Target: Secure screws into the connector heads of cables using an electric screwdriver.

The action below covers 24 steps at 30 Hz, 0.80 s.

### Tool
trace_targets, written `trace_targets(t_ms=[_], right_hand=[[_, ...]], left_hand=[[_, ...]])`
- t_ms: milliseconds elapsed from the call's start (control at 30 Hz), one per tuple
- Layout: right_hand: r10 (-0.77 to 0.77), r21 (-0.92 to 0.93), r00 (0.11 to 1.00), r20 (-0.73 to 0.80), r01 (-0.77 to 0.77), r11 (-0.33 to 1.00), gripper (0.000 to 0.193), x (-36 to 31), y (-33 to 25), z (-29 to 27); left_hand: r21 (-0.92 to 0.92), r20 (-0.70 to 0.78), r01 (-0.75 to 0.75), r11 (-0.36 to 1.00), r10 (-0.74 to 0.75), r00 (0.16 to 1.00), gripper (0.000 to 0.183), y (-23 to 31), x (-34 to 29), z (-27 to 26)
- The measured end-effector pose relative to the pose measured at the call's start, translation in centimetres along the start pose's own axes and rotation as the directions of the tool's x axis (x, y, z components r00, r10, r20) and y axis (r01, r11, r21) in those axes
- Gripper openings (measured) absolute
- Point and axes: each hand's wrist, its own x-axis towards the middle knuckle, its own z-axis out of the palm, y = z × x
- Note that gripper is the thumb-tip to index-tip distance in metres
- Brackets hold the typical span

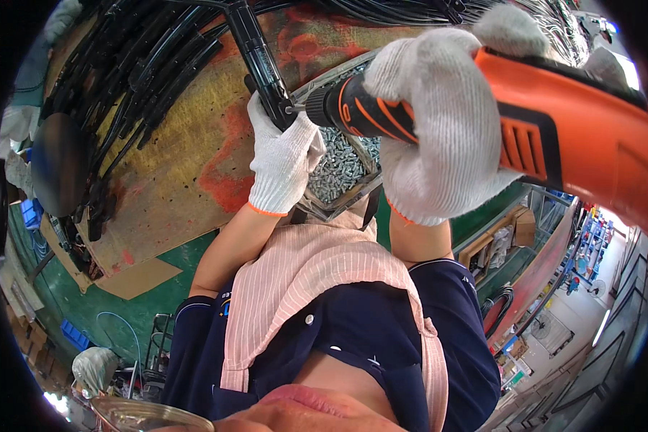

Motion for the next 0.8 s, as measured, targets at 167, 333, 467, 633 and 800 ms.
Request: trace_targets(t_ms=[167, 333, 467, 633, 800], right_hand=[[0.130, 0.238, 0.991, 0.006, -0.128, 0.963, 0.055, 0.1, 0.6, -0.2], [0.125, 0.242, 0.982, -0.139, -0.088, 0.966, 0.060, 0.7, 0.1, 0.6], [0.129, 0.266, 0.990, -0.049, -0.112, 0.957, 0.061, 0.6, -0.6, -0.4], [-0.111, 0.318, 0.990, 0.082, 0.079, 0.945, 0.051, -0.5, -1.0, -4.9], [-0.159, 0.442, 0.873, -0.461, 0.382, 0.812, 0.045, 0.0, -5.7, -10.4]], left_hand=[[-0.015, 0.044, -0.001, 1.000, 0.002, 0.999, 0.068, -0.2, 0.3, -0.2], [-0.031, 0.093, -0.039, 0.999, 0.042, 0.995, 0.069, -0.1, 0.9, -0.2], [0.002, 0.130, -0.027, 1.000, 0.027, 0.991, 0.065, 0.1, 0.7, -0.4], [0.078, 0.087, -0.141, 0.987, 0.134, 0.987, 0.048, 0.7, -1.3, -0.8], [-0.097, 0.348, -0.349, 0.932, 0.360, 0.865, 0.054, 8.5, -6.2, 4.1]])
